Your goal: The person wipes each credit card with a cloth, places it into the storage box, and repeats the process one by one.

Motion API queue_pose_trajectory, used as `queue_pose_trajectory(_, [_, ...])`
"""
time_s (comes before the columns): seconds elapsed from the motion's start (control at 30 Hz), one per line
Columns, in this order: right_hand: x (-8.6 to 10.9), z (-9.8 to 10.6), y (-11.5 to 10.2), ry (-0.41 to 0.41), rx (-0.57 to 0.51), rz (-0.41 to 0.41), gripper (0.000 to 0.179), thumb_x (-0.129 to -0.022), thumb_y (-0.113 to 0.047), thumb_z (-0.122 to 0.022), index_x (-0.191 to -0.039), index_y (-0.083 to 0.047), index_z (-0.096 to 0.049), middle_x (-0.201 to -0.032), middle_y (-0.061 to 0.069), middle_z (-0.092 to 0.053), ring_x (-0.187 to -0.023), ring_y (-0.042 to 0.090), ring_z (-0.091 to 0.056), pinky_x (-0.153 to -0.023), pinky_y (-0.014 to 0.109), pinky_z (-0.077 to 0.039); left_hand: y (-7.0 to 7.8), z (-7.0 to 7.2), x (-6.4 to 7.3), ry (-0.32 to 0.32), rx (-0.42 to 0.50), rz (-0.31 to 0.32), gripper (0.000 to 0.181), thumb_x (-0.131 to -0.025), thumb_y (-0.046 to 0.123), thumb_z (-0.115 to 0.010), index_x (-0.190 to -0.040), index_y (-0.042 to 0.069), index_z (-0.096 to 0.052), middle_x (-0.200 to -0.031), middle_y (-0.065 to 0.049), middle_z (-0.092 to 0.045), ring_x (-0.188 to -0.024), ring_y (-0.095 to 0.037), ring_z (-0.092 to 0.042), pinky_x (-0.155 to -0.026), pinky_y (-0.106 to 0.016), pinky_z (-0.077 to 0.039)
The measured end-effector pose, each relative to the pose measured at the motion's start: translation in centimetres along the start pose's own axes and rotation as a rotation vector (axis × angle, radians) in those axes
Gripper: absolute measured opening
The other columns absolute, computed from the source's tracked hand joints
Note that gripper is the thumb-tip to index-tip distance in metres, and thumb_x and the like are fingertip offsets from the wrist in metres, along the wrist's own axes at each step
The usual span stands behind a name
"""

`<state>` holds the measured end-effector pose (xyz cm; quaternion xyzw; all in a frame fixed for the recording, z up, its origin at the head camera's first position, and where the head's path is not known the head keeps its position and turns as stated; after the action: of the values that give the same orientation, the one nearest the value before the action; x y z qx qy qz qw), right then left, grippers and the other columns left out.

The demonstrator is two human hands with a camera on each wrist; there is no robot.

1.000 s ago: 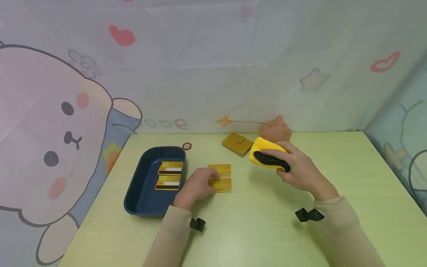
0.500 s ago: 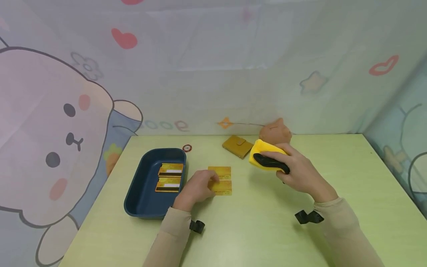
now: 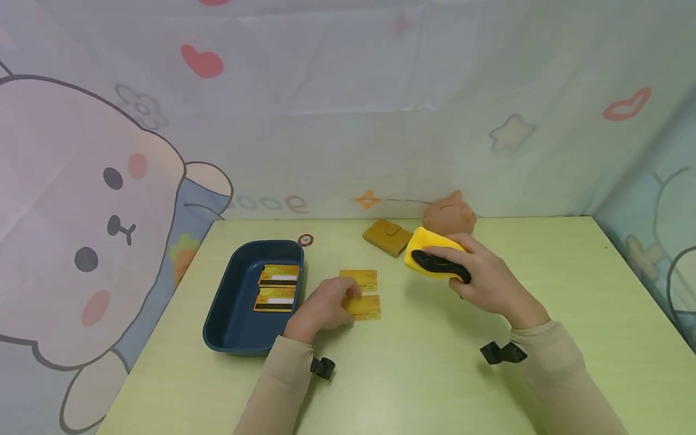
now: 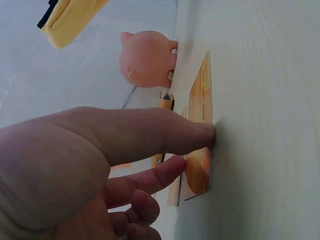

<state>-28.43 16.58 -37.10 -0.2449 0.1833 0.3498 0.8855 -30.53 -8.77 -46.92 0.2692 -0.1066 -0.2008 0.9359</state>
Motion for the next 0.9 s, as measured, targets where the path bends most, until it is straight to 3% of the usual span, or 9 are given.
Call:
queue_pose_trajectory(0.27, [-0.06, -0.25, -0.09, -0.008, 0.009, -0.006, 0.075, -0.076, 0.011, -0.081, -0.141, -0.024, -0.065, -0.138, 0.015, -0.056, -0.105, 0.032, -0.063, -0.075, 0.047, -0.06, -0.09, 0.12, -0.21, 0.006, -0.039, -0.003, 0.049, -0.077, 0.004, -0.089, -0.122, 0.007, -0.071, -0.112, -0.007, -0.068, -0.1, -0.024, -0.058, -0.096, -0.041, -0.052])
queue_pose_trajectory(0.6, [-0.11, -0.25, -0.21, -0.005, 0.011, -0.006, 0.073, -0.076, 0.01, -0.081, -0.14, -0.023, -0.066, -0.137, 0.015, -0.057, -0.105, 0.033, -0.062, -0.075, 0.047, -0.06, 0.07, 0.38, -0.08, 0.044, -0.111, -0.036, 0.049, -0.074, 0.009, -0.09, -0.12, 0.008, -0.074, -0.109, -0.005, -0.069, -0.1, -0.024, -0.058, -0.098, -0.043, -0.05])
queue_pose_trajectory(0.9, [-0.08, -0.13, -0.33, -0.004, 0.013, -0.003, 0.075, -0.076, 0.01, -0.082, -0.14, -0.023, -0.065, -0.137, 0.015, -0.056, -0.106, 0.033, -0.062, -0.075, 0.047, -0.06, 0.58, 0.41, -0.04, 0.043, -0.089, -0.045, 0.048, -0.072, 0.004, -0.092, -0.115, 0.012, -0.073, -0.107, -0.003, -0.063, -0.099, -0.023, -0.055, -0.095, -0.04, -0.051])
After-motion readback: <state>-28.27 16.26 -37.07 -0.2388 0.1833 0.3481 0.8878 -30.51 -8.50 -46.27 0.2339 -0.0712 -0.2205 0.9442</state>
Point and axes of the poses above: each hand's wrist, its own x-axis away from the middle knuckle, its own z-axis out of the back of the hand, y = z × x, the point moved 9 cm from there along -x, towards the middle knuckle
